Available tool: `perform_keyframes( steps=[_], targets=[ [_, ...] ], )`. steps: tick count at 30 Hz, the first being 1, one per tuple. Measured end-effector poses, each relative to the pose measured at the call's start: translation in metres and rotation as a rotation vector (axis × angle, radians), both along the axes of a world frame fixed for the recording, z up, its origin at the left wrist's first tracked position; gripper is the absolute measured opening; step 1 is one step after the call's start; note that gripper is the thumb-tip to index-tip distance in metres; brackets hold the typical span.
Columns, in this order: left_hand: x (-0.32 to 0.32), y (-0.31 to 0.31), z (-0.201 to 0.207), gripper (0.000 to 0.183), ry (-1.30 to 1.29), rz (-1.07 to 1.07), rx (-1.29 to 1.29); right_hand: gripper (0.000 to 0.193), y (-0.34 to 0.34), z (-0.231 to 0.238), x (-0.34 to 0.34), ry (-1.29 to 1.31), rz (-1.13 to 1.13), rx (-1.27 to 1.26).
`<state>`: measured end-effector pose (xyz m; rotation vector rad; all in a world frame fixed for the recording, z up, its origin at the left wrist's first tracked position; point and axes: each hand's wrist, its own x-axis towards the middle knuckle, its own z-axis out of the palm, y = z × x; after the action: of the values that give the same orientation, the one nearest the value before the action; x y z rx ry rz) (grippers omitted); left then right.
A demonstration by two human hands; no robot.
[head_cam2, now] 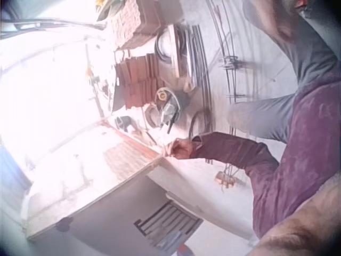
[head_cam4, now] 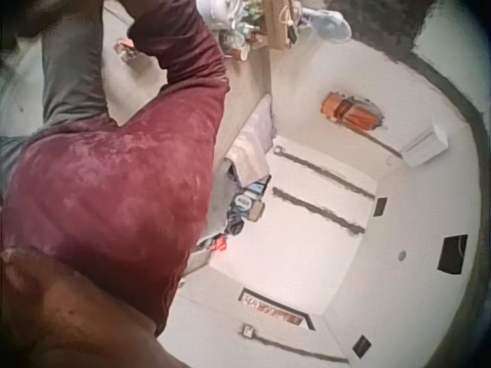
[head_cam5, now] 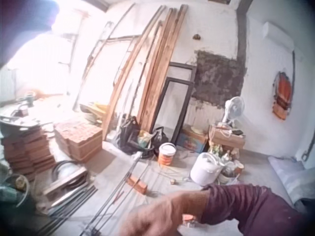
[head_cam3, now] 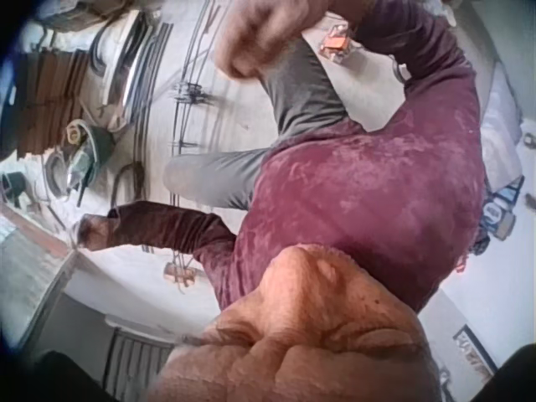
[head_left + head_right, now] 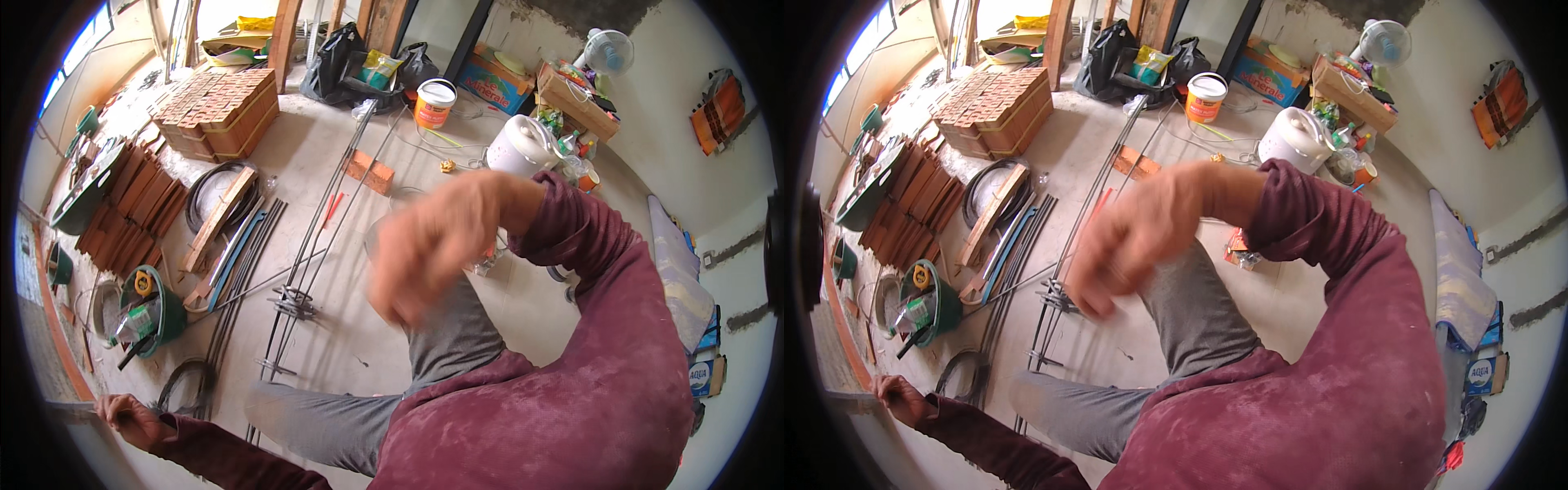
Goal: The person sits on the floor and assembles a metal frame using pliers to twist wire ties around the joints. They handle metal rods and wire ties, occasionally adjusting the frame's position on the floor.
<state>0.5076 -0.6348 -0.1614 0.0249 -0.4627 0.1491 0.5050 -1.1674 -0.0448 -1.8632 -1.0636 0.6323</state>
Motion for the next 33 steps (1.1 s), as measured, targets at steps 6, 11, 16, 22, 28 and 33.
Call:
perform_keyframes(
  steps=[6,11,16,22,28,33],
  targets=[
    [0.001,-0.042,0.027,0.017,-0.008,0.186,0.252,0.023,-0.034,-0.021,0.041,-0.485,-0.282,-0.755],
    [0.073,0.024,-0.006,0.009,0.079,-0.073,0.186,0.031,-0.074,-0.002,0.049,0.264,-0.255,0.306],
    [0.087,-0.052,0.022,0.009,0.005,0.051,0.234,0.015,-0.113,-0.048,0.057,-0.232,0.061,-0.670],
    [0.124,-0.017,-0.028,0.007,0.030,0.209,0.273,0.020,-0.107,-0.021,0.073,-0.112,-0.641,0.242],
    [0.123,0.020,-0.022,0.010,0.050,0.415,0.275,0.018,-0.085,0.004,0.018,0.272,0.402,0.012],
    [0.095,-0.027,-0.041,0.010,0.243,0.552,0.249,0.016,-0.083,-0.011,0.041,-0.477,-0.679,-0.106]
  ],
)
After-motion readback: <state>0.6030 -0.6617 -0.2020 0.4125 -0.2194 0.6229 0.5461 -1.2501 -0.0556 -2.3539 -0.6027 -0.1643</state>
